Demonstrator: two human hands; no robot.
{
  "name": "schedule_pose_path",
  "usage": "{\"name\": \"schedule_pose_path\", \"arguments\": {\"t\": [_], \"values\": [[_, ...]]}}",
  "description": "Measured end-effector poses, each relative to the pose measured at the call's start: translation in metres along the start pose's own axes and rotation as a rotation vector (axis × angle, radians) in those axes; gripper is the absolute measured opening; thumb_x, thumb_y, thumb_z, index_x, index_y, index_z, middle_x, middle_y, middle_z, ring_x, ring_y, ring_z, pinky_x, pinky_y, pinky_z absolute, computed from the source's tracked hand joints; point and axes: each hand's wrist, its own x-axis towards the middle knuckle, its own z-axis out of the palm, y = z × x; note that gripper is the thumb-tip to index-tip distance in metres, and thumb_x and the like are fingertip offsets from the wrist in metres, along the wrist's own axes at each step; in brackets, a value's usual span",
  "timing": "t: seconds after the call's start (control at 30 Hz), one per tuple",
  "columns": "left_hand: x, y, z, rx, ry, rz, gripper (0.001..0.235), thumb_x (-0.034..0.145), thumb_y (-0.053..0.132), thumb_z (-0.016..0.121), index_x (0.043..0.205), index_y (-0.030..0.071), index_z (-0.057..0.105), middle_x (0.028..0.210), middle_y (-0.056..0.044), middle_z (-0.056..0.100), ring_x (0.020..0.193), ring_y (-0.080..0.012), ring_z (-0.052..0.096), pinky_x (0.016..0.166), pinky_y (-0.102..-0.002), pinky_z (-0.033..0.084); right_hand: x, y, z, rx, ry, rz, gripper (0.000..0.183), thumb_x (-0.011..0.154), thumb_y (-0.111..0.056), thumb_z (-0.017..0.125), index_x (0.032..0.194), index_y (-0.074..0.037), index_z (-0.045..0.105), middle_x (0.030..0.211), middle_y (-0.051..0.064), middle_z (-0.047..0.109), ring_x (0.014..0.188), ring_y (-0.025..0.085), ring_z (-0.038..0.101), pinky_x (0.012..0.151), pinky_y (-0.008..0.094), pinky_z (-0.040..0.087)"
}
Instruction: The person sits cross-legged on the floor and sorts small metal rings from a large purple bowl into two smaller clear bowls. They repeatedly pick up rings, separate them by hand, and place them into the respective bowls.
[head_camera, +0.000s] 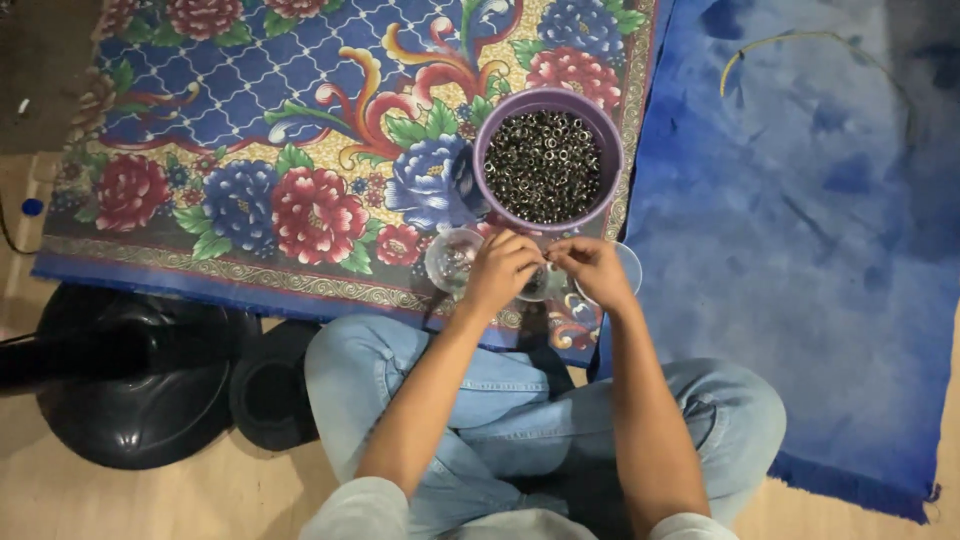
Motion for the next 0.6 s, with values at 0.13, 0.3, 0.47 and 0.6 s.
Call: {"name": "schedule_pose_path", "arguments": {"t": [0.13,0.3,0.47,0.6], "values": [[-0.007,-0.012,0.017,0.022,0.060,0.046,0.017,0.076,0.008,0.084,0.079,0.019,0.072,0.086,0.009,0.070,0.088,-0.0154,0.064,0.079,-0.031,0.048,-0.003,-0.001,0.003,0.027,-0.007,0.002,0.017,0.086,0.002,0.074,0.101,-0.003,0.079,0.076,0.005,0.071,0.068,0.011,0.063,0.062,0.024,0.052],[-0.009,-0.017,0.030,0.005,0.079,0.093,0.016,0.076,0.008,0.082,0.080,0.019,0.072,0.087,0.008,0.071,0.088,-0.0162,0.065,0.078,-0.032,0.048,0.004,0.022,0.000,0.117,0.002,0.050,0.012,0.085,0.002,0.075,0.095,-0.003,0.076,0.071,0.008,0.070,0.063,0.012,0.061,0.054,0.022,0.047],[-0.008,-0.016,0.030,0.009,0.096,0.093,0.014,0.077,0.009,0.082,0.083,0.017,0.072,0.088,0.004,0.071,0.089,-0.0196,0.066,0.080,-0.034,0.050,0.007,0.034,-0.015,-0.132,0.140,0.114,0.016,0.082,-0.006,0.077,0.098,-0.009,0.079,0.079,0.008,0.074,0.075,0.022,0.071,0.068,0.033,0.054],[-0.009,-0.022,0.036,0.008,0.104,0.068,0.012,0.080,0.012,0.081,0.087,0.017,0.072,0.087,0.002,0.070,0.091,-0.0226,0.066,0.082,-0.037,0.051,0.023,0.089,-0.037,-0.565,0.340,0.176,0.019,0.079,-0.022,0.079,0.098,-0.024,0.080,0.084,0.003,0.077,0.089,0.029,0.075,0.078,0.040,0.056]]}}
